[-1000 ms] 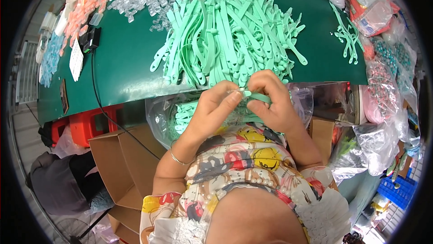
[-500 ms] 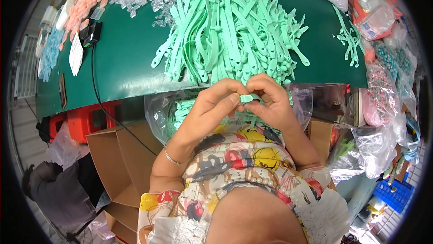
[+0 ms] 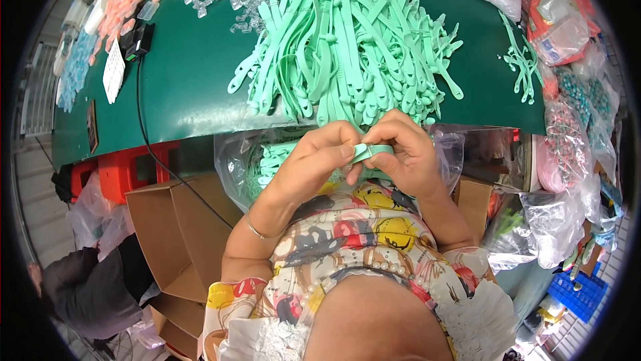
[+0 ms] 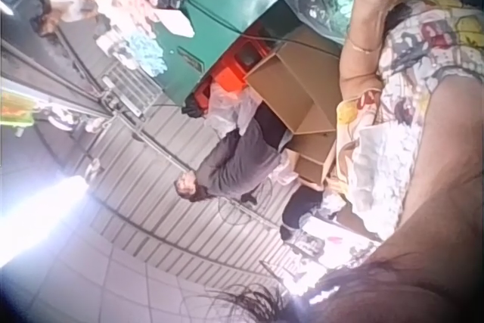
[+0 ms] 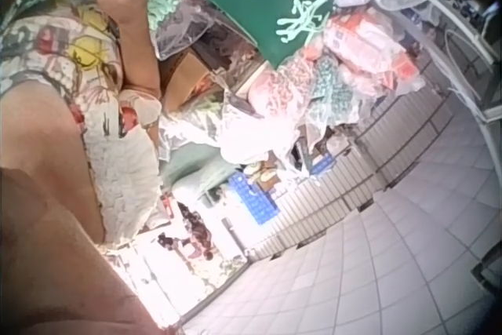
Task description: Sorting and processing plastic straps and fasteners at a factory production workbench.
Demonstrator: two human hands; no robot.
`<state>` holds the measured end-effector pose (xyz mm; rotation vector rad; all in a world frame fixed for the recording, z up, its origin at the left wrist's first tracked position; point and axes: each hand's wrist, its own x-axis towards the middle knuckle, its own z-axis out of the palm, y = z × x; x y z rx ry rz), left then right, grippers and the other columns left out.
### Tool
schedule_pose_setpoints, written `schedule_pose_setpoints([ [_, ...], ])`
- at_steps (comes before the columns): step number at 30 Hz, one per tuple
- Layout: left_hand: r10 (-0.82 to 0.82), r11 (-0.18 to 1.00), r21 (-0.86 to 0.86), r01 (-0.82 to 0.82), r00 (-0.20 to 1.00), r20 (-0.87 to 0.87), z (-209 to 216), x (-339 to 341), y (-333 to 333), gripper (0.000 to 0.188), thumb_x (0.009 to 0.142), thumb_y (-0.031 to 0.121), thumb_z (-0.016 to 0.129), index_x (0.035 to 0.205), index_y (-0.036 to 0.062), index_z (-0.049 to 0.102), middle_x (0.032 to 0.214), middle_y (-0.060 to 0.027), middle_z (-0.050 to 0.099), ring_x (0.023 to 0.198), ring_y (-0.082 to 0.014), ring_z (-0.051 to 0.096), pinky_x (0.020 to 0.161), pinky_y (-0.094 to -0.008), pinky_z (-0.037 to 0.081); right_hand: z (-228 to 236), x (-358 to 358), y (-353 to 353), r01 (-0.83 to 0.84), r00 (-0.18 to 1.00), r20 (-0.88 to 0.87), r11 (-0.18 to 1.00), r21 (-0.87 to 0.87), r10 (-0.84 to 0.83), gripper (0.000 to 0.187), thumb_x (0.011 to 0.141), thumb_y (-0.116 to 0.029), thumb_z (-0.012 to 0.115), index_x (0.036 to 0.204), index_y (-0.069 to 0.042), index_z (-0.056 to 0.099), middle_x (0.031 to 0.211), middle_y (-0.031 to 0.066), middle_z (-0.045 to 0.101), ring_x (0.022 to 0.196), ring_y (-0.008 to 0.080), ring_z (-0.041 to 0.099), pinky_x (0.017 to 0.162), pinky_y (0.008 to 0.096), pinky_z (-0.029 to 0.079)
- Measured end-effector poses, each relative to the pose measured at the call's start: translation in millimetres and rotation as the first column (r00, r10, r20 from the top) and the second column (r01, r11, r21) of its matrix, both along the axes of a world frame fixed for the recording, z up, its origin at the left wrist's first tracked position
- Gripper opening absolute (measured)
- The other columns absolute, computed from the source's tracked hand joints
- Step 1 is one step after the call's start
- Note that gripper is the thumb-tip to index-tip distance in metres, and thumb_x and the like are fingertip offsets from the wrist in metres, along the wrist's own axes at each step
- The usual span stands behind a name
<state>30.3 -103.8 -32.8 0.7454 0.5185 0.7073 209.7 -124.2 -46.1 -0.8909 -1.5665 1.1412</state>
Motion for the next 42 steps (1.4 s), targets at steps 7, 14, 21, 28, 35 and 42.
schedule_pose_setpoints([
  [7, -0.061, 0.998, -0.012, 0.061, 0.998, 0.027, 0, -4, 0, 0.011, 0.082, 0.011, 0.053, 0.076, 0.0027, 0.048, 0.073, -0.0031, 0.051, 0.065, -0.0104, 0.05, 0.061, -0.0237, 0.039, -3, -3, 4, 0.009, 0.999, -0.04, 0.995, 0.103, -0.004, 0.021, 0.074, -0.013, 0.067, 0.09, -0.002, 0.058, 0.08, 0.0067, 0.052, 0.07, 0.0149, 0.049, 0.061, 0.0239, 0.04],
  [14, -0.009, 1.0, -0.029, 0.012, 0.993, 0.117, -8, -2, 2, 0.011, 0.079, 0.006, 0.061, 0.081, 0.0023, 0.051, 0.081, -0.0034, 0.053, 0.069, -0.0097, 0.051, 0.064, -0.0218, 0.043, 10, 1, 12, -0.065, 0.977, 0.215, 0.94, 0.334, -0.009, 0.025, 0.068, -0.014, 0.072, 0.088, -0.003, 0.06, 0.077, 0.0058, 0.053, 0.069, 0.0171, 0.051, 0.06, 0.0275, 0.041],
  [21, 0.241, 0.943, 0.257, -0.211, 0.966, -0.089, -3, 5, -3, 0.019, 0.073, 0.001, 0.066, 0.087, 0.0011, 0.052, 0.083, -0.0031, 0.054, 0.073, -0.0103, 0.053, 0.067, -0.0224, 0.044, 18, 6, -1, 0.108, 0.969, 0.222, 0.994, 0.033, -0.112, 0.011, 0.076, -0.01, 0.064, 0.078, -0.002, 0.057, 0.069, 0.0048, 0.051, 0.057, 0.0114, 0.047, 0.05, 0.0243, 0.037],
  [28, 0.123, 0.737, 0.625, 0.257, 0.858, -0.498, 4, -4, 5, 0.018, 0.077, 0.015, 0.063, 0.079, -0.0022, 0.06, 0.066, -0.0036, 0.059, 0.059, -0.0109, 0.054, 0.054, -0.0245, 0.043, 10, 6, -3, -0.072, 0.993, 0.081, 0.981, -0.183, 0.088, 0.014, 0.081, -0.008, 0.055, 0.07, 0.001, 0.053, 0.059, 0.0016, 0.048, 0.051, 0.0083, 0.042, 0.046, 0.0225, 0.033],
  [35, -0.146, 0.988, 0.065, 0.141, 0.987, 0.065, -11, 2, -5, 0.018, 0.08, 0.015, 0.057, 0.073, -0.001, 0.058, 0.06, -0.0071, 0.057, 0.046, -0.008, 0.045, 0.042, -0.0209, 0.033, 0, -2, -11, -0.264, 0.885, -0.441, 0.941, -0.214, 0.148, 0.025, 0.084, -0.012, 0.05, 0.061, -0.002, 0.047, 0.057, 0.0007, 0.047, 0.048, 0.0061, 0.038, 0.043, 0.0214, 0.029],
  [42, -0.099, 0.995, -0.014, 0.1, 0.994, 0.046, -6, 5, -7, 0.019, 0.084, 0.019, 0.054, 0.075, 0.0013, 0.057, 0.059, -0.0049, 0.055, 0.045, -0.0055, 0.042, 0.041, -0.0189, 0.031, -4, 2, -10, -0.272, 0.872, -0.479, 0.913, -0.304, 0.1, 0.019, 0.081, -0.013, 0.055, 0.066, -0.002, 0.051, 0.062, 0.0015, 0.048, 0.052, 0.0079, 0.04, 0.046, 0.0213, 0.031],
])
